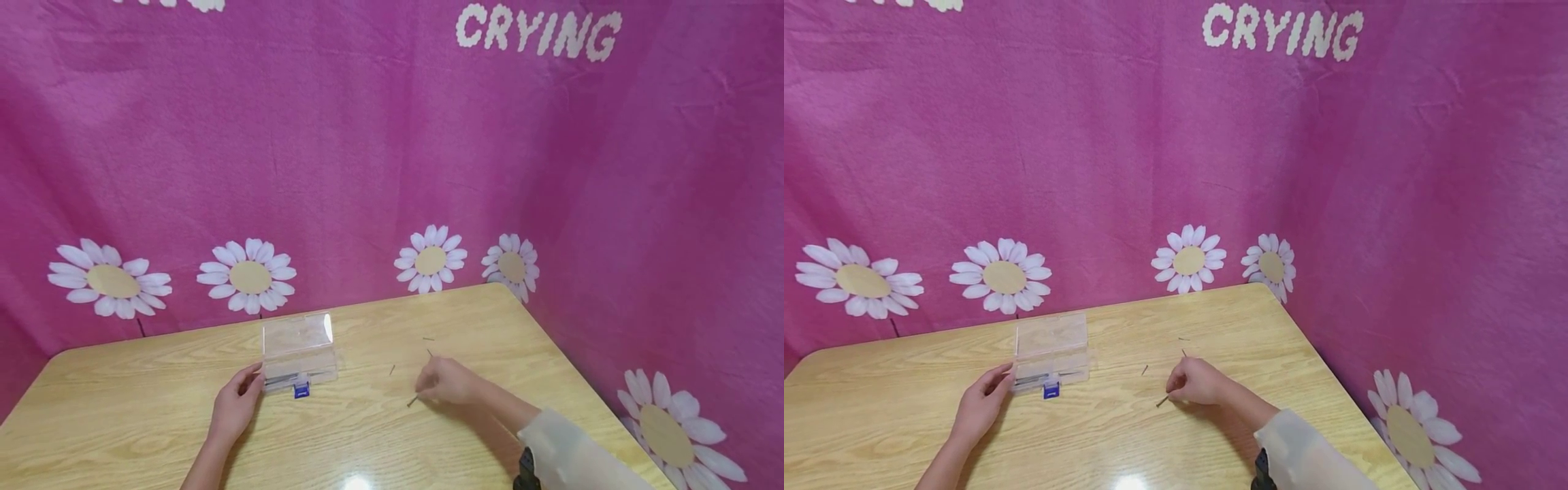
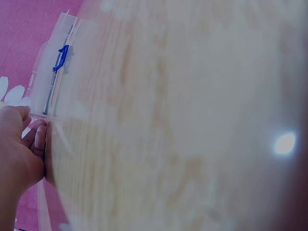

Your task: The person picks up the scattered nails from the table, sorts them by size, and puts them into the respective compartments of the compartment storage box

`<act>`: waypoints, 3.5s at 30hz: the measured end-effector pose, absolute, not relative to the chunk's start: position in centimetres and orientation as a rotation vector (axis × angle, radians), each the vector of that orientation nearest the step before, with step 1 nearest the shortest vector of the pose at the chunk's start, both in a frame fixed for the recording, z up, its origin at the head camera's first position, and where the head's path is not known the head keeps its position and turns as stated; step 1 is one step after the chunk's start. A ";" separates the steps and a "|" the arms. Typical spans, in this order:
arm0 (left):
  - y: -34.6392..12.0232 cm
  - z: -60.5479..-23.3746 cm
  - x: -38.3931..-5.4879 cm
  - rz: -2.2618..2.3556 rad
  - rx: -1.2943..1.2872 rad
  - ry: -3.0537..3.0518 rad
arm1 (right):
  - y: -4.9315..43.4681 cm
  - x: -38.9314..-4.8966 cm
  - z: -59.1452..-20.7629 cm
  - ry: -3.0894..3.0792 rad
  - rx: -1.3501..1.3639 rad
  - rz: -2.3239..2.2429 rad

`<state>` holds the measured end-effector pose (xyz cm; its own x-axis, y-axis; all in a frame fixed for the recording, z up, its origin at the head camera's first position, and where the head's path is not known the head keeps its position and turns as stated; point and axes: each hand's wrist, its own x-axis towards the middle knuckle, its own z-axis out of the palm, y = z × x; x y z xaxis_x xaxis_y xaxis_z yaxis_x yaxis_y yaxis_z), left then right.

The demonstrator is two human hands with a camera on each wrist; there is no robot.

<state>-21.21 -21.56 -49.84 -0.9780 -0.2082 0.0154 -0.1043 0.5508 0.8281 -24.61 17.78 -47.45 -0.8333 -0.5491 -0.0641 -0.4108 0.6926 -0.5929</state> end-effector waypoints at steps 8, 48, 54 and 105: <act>-21.7 -49.9 -21.1 -1.412 0.276 -2.668 | 17.7 -24.5 -47.5 2.702 -0.842 -0.769; -21.7 -50.3 -21.4 -1.394 0.268 -2.652 | 14.4 -26.0 -45.2 2.759 -0.952 -0.747; -21.6 -50.3 -21.4 -1.390 0.281 -2.658 | 13.6 -26.1 -44.9 2.763 -0.982 -0.746; -21.6 -50.0 -21.2 -1.387 0.260 -2.651 | 5.9 -28.0 -43.7 2.748 -0.847 -0.819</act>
<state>-21.19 -21.59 -50.02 -0.9755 -0.2159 0.0421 -0.0886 0.5606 0.8234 -27.97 5.93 -43.72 -0.8289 -0.5592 0.0156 -0.4766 0.6912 -0.5432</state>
